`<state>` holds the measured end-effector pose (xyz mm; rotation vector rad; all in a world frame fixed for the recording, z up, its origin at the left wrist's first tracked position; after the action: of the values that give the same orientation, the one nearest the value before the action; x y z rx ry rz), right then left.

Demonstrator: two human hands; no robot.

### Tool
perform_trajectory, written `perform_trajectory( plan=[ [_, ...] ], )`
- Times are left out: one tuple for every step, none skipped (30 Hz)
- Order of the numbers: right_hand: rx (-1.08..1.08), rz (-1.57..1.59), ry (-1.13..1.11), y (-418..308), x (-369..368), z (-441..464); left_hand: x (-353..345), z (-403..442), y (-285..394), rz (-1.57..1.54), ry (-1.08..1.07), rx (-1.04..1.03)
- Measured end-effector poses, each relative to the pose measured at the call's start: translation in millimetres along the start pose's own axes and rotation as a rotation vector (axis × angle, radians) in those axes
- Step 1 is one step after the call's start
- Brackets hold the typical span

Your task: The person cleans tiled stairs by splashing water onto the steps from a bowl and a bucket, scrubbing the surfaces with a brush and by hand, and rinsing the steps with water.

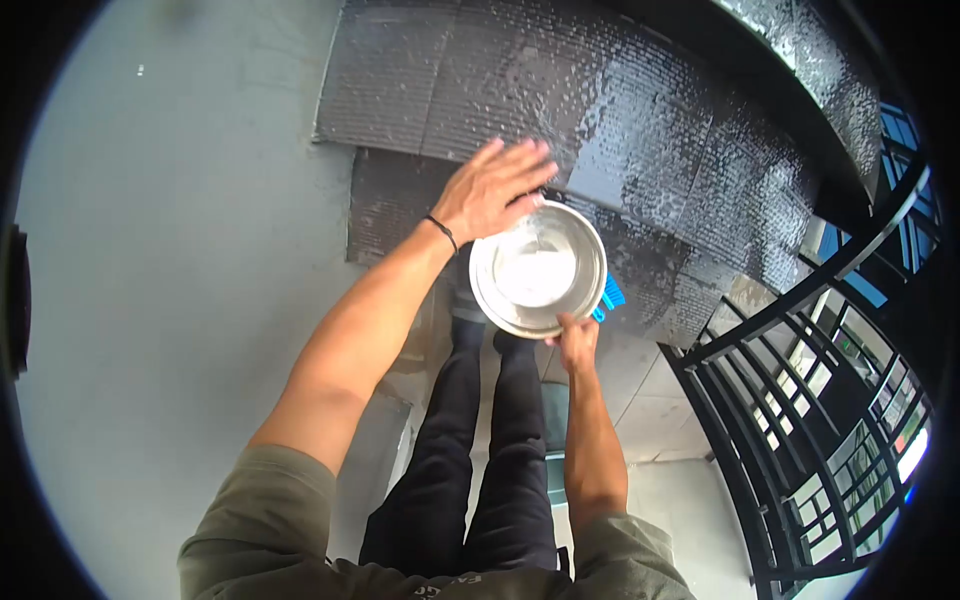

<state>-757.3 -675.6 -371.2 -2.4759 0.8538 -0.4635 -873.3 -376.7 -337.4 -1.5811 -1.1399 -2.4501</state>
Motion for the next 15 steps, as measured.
perform_trajectory(
  plan=[
    [-0.004,-0.017,0.003,-5.7,17.3,-16.8,22.4,11.2,9.3,-0.124,-0.006,0.096],
    [-0.011,-0.033,0.009,-10.6,30.5,-31.0,43.1,23.7,14.6,-0.253,-0.015,0.188],
    [0.009,-0.061,0.039,-26.1,39.1,-50.2,63.5,33.5,1.8,-0.104,0.264,0.132],
    [0.025,-0.085,0.07,-50.1,43.8,-73.2,83.8,42.4,-18.7,0.03,0.373,0.153],
    [0.036,-0.107,0.076,-70.2,46.4,-92.6,94.5,43.3,-46.9,0.179,0.396,0.297],
    [0.05,-0.127,0.078,-92.4,50.4,-109.4,102.7,39.9,-76.3,0.396,0.363,0.437],
    [0.071,-0.157,0.11,-114.9,52.7,-122.4,107.8,33.5,-106.5,0.508,0.341,0.536],
    [0.085,-0.187,0.142,-134.7,52.5,-137.0,110.3,23.8,-130.3,0.592,0.298,0.612],
    [0.096,-0.215,0.176,-151.2,49.2,-148.6,107.4,11.2,-153.5,0.613,0.2,0.695],
    [0.143,-0.204,0.21,-167.6,42.3,-157.5,102.4,0.0,-168.9,0.523,0.105,0.796],
    [0.179,-0.197,0.244,-184.3,32.4,-164.6,95.6,-3.0,-172.0,0.54,0.117,0.802],
    [0.217,-0.193,0.275,-200.9,21.6,-168.6,90.4,-4.3,-173.4,0.56,0.131,0.811],
    [0.282,-0.223,0.295,-218.3,9.2,-171.8,83.6,0.1,-166.4,0.578,0.133,0.807],
    [0.352,-0.256,0.313,-236.0,-3.8,-172.8,76.2,8.7,-152.8,0.597,0.14,0.805],
    [0.423,-0.287,0.327,-249.1,-14.4,-170.1,71.0,18.0,-139.9,0.619,0.149,0.804]
  ],
)
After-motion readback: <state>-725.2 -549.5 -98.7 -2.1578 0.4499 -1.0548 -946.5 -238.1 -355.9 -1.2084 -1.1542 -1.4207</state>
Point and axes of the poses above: each hand's wrist, its own z-axis towards the middle knuckle, its own x-axis out of the back of the hand, y = z × x, the point moved 3 cm from there along z, towards the middle knuckle, and after that the axes turned 2 degrees about x, right-handed, at the moved point
